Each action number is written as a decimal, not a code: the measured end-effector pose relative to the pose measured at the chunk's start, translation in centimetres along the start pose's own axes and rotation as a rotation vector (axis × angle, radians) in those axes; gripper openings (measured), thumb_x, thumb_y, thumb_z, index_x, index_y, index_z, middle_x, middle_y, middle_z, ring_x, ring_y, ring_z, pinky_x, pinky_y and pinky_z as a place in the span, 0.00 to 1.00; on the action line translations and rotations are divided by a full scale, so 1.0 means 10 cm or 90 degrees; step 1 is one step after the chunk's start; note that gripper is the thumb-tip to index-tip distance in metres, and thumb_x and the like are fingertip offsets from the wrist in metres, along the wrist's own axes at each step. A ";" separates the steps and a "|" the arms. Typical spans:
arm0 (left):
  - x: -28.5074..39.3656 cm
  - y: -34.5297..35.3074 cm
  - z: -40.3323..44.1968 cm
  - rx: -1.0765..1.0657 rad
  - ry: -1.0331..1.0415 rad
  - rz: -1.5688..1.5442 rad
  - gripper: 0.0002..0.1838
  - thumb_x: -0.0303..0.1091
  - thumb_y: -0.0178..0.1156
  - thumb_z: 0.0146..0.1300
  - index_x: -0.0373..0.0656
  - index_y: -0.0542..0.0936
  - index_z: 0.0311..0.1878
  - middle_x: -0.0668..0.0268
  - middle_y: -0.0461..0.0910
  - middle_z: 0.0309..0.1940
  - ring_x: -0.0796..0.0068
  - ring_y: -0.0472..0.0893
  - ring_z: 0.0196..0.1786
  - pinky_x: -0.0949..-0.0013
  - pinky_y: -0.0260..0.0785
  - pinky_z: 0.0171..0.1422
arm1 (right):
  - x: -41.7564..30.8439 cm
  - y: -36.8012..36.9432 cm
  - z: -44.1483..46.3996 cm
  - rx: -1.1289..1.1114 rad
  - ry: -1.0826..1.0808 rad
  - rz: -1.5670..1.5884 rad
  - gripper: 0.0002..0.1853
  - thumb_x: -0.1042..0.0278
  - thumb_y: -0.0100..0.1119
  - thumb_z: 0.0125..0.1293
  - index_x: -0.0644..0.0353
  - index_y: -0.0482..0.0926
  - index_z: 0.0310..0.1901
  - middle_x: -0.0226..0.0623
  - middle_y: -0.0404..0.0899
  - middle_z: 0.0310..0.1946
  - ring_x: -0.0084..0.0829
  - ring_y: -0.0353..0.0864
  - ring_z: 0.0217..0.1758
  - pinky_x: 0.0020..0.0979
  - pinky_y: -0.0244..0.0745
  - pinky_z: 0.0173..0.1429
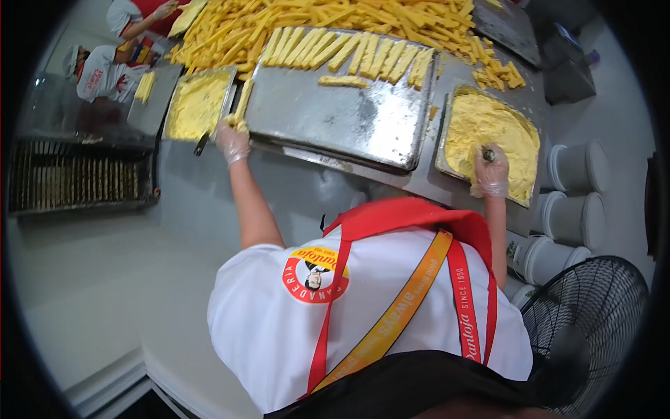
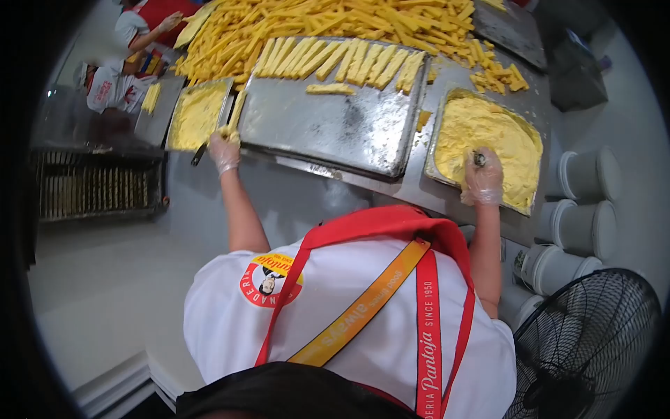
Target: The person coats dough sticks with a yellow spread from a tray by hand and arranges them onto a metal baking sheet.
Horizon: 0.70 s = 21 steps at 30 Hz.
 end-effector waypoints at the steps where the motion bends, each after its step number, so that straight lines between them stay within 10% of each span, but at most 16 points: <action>1: 0.00 0.00 -0.01 -0.013 -0.025 -0.025 0.21 0.37 0.69 0.47 0.41 0.75 0.44 0.52 0.80 0.38 0.47 0.78 0.44 0.51 0.70 0.52 | -0.02 -0.04 0.01 0.021 -0.008 0.008 0.11 0.65 0.65 0.58 0.63 0.78 0.35 0.49 0.78 0.31 0.51 0.78 0.35 0.41 0.74 0.41; 12: 0.00 -0.04 -0.11 0.035 -0.043 0.059 0.38 0.43 0.72 0.47 0.37 0.67 0.58 0.45 0.77 0.50 0.42 0.75 0.53 0.51 0.69 0.58 | 0.03 -0.16 -0.10 0.055 0.034 0.075 0.10 0.63 0.65 0.57 0.61 0.77 0.32 0.47 0.76 0.28 0.50 0.77 0.33 0.42 0.72 0.38; 21: -0.46 0.44 -0.28 -0.069 -0.268 -0.562 0.42 0.33 0.80 0.42 0.29 0.66 0.58 0.58 0.74 0.48 0.69 0.75 0.51 0.69 0.69 0.57 | 0.11 -0.15 -0.07 0.050 0.070 0.077 0.10 0.64 0.65 0.57 0.61 0.78 0.33 0.48 0.77 0.31 0.50 0.77 0.36 0.42 0.73 0.41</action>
Point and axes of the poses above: each hand's wrist, its own z-axis towards the middle knuckle, its own y-axis out of the palm, x = y × z, the point moved 7 cm from there along z, towards the middle knuckle
